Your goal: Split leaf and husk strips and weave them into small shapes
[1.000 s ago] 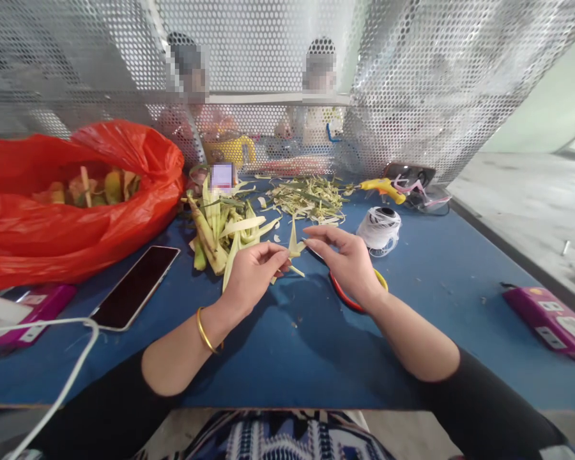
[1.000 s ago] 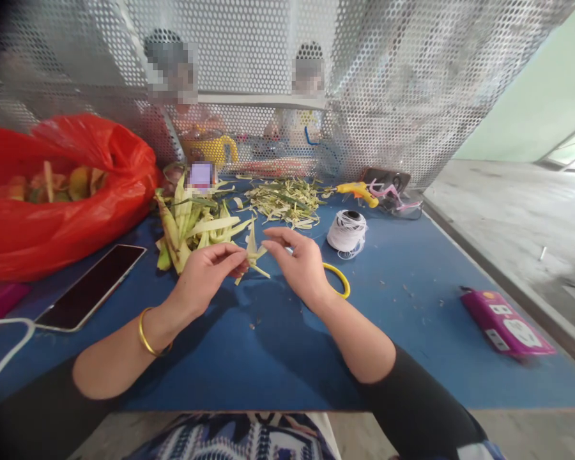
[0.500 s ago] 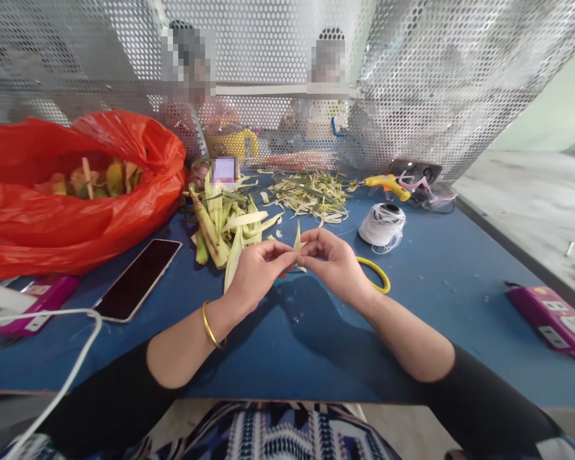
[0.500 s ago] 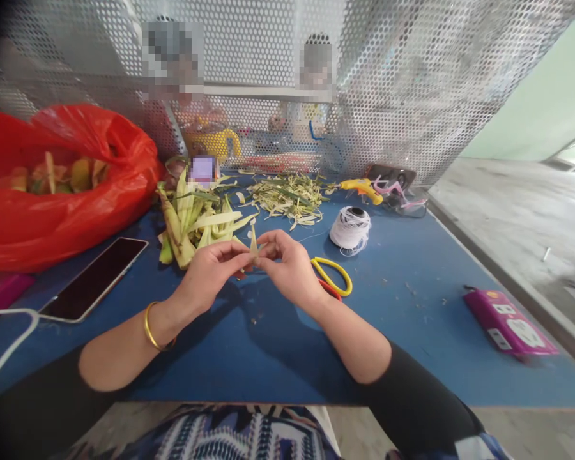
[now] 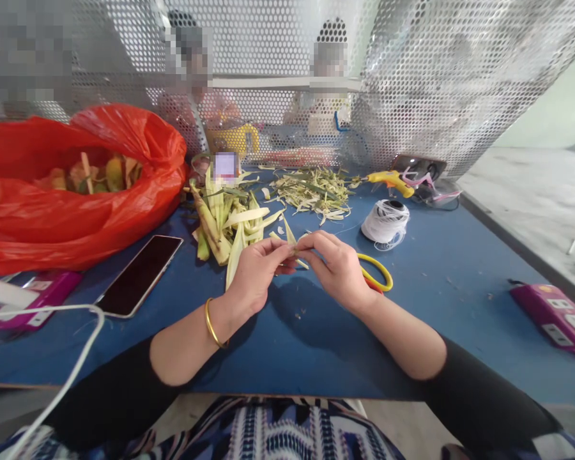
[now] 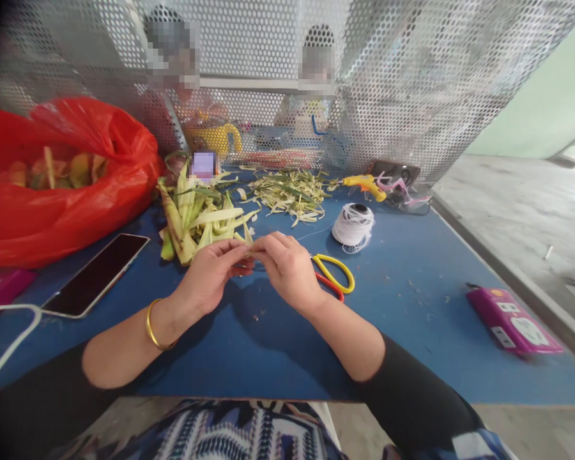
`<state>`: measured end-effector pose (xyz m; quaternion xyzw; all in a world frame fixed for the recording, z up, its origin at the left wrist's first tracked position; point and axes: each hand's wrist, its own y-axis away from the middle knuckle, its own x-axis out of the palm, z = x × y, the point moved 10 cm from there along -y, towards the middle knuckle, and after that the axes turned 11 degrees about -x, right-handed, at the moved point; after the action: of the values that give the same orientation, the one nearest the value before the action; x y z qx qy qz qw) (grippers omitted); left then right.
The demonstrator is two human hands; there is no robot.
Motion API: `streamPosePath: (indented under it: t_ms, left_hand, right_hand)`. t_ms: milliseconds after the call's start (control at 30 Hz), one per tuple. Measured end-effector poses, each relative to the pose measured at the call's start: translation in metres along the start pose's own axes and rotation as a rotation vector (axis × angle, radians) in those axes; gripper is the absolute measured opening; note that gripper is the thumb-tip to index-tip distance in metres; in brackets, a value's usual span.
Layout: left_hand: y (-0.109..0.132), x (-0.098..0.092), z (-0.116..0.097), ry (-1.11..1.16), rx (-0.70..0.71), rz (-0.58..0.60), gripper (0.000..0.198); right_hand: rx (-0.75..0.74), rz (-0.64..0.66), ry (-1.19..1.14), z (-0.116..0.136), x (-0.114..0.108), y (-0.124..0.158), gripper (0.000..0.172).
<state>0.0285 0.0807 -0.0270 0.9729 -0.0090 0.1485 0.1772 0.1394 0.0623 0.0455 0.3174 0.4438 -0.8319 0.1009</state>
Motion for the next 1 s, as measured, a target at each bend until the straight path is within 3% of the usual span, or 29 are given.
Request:
streamPosePath:
  t_ms: [267,567,700,1000]
  left_hand:
    - [0.001,-0.003,0.002,0.041,0.041,-0.049,0.015]
    - [0.006,0.002,-0.011,-0.166,0.212,-0.027,0.008]
    - [0.006,0.002,-0.017,-0.301,0.270,-0.043,0.008]
    - [0.008,0.003,-0.030,-0.415,0.314,-0.046,0.009]
  right_hand:
    - [0.079,-0.063,-0.037,-0.003,-0.002,0.003,0.011]
    - [0.290,-0.165,-0.198,-0.021,-0.007,0.007,0.005]
    - [0.389,-0.198,-0.354,-0.033,0.000,0.011,0.012]
    - [0.491,-0.084,-0.628,-0.041,0.013,0.010,0.008]
